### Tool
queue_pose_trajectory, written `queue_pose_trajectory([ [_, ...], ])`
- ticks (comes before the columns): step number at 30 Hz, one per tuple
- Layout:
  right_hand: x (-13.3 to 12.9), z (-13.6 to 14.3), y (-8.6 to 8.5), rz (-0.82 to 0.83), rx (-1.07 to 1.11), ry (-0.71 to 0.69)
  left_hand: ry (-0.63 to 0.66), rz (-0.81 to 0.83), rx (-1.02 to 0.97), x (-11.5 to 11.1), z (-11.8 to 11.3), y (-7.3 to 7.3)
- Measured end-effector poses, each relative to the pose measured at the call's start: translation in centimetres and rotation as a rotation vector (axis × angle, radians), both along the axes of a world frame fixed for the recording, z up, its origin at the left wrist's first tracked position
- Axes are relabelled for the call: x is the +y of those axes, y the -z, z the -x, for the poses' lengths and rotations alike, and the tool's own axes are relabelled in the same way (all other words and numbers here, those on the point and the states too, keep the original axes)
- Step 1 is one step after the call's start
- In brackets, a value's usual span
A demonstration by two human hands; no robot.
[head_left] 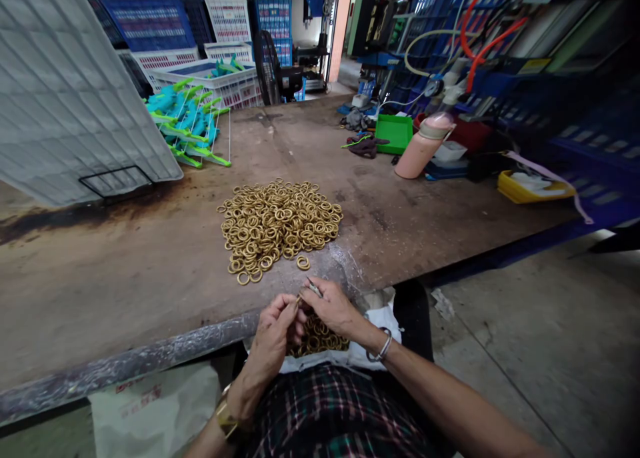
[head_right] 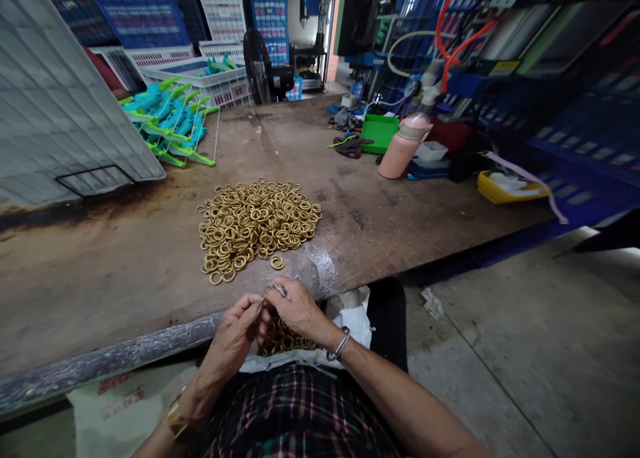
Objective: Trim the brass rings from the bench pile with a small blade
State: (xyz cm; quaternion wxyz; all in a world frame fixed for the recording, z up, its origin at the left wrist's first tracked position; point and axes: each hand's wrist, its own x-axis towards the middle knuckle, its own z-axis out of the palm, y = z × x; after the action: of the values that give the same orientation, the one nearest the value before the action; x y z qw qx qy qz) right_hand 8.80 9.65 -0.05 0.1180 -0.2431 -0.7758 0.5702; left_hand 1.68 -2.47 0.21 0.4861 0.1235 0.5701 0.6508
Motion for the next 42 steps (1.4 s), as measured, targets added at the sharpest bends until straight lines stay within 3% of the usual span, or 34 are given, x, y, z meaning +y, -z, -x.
queue_pose_trajectory([
  [4,0.2,-0.2,0.0,-0.154,-0.036,0.018,-0.045,-0.014,-0.022,0.1,0.0,0.1],
  [8,-0.1,-1.0,0.7,-0.441,-0.089,-0.153,-0.053,0.008,0.043,0.2,0.0,0.3],
  [13,-0.6,-1.1,1.2,-0.607,-0.198,-0.239,-0.053,0.052,0.119,0.1,0.0,0.4],
  [26,-1.0,-0.9,0.7,-0.738,-0.339,-0.268,-0.075,0.098,0.213,0.4,-0.1,0.0],
  [32,-1.2,-0.6,0.2,-0.752,-0.428,-0.284,-0.105,0.055,0.319,0.4,0.0,0.4],
  [36,-0.4,-0.2,-0.2,-0.753,-0.509,-0.273,-0.076,0.007,0.342,-0.3,-0.3,-0.3],
  [39,0.9,0.2,-0.2,-0.772,-0.540,-0.189,-0.009,-0.068,0.226,-0.7,-0.6,-1.1],
  [42,1.9,0.9,-0.1,-0.786,-0.481,-0.079,-0.036,-0.129,-0.041,-0.5,-0.6,-1.3],
])
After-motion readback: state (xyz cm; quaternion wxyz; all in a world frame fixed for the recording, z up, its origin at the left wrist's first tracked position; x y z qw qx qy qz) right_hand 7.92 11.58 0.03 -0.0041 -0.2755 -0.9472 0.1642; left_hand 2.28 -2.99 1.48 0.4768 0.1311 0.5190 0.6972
